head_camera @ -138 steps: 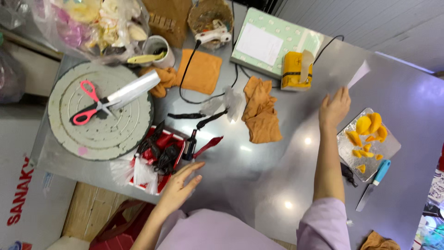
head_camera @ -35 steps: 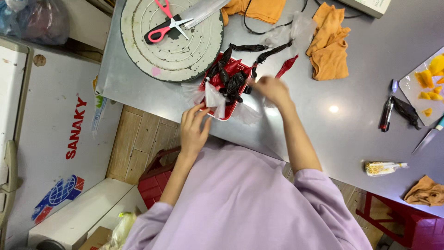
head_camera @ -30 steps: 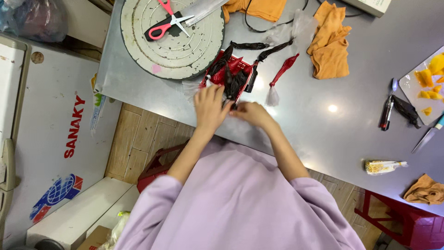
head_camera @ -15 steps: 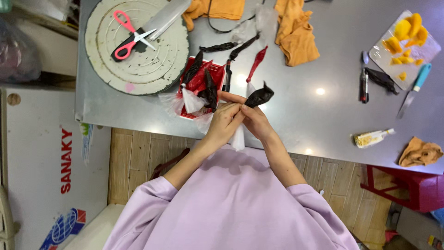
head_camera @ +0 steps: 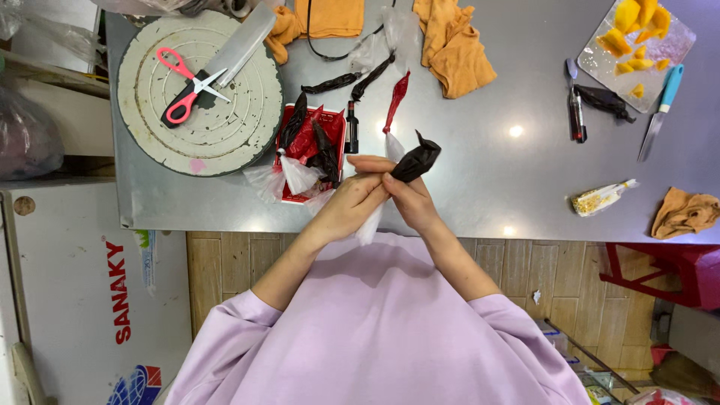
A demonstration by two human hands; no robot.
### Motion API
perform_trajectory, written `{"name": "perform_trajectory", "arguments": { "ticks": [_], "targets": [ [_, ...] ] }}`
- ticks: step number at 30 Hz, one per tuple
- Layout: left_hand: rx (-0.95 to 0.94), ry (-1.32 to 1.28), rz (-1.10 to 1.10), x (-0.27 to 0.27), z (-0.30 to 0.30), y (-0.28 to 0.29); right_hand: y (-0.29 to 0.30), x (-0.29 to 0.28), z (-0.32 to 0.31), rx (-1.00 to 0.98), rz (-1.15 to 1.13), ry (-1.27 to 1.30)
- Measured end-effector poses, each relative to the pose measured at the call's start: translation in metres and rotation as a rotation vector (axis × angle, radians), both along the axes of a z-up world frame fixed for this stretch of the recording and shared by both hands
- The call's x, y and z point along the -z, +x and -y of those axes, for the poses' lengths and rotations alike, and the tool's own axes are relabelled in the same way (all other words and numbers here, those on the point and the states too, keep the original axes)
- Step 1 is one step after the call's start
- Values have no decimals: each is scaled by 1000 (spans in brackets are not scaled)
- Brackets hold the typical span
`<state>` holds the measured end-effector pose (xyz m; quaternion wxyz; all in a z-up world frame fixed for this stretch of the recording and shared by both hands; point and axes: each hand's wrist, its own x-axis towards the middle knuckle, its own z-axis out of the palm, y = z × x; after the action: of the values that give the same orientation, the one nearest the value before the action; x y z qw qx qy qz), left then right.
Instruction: The person collects baskets of small decorative items and fruit, moves them to a shelving area, then returns to a workstation to wipe down the surface and organize several piping bags filled with colored frosting.
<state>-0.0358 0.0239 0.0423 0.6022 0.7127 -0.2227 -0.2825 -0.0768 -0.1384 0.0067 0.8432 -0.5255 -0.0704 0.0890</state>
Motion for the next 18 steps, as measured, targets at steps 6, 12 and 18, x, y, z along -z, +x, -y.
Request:
{"name": "perform_trajectory", "arguments": {
  "ticks": [6,12,18],
  "targets": [
    [27,-61,194,0,4,-13,-12,-5,6,257,-107,-32],
    [66,-15,135,-5,3,-21,-11,-14,12,271,-91,52],
    [-27,-19,417,25,-12,-8,-5,-12,39,182,-88,63]
  ]
}}
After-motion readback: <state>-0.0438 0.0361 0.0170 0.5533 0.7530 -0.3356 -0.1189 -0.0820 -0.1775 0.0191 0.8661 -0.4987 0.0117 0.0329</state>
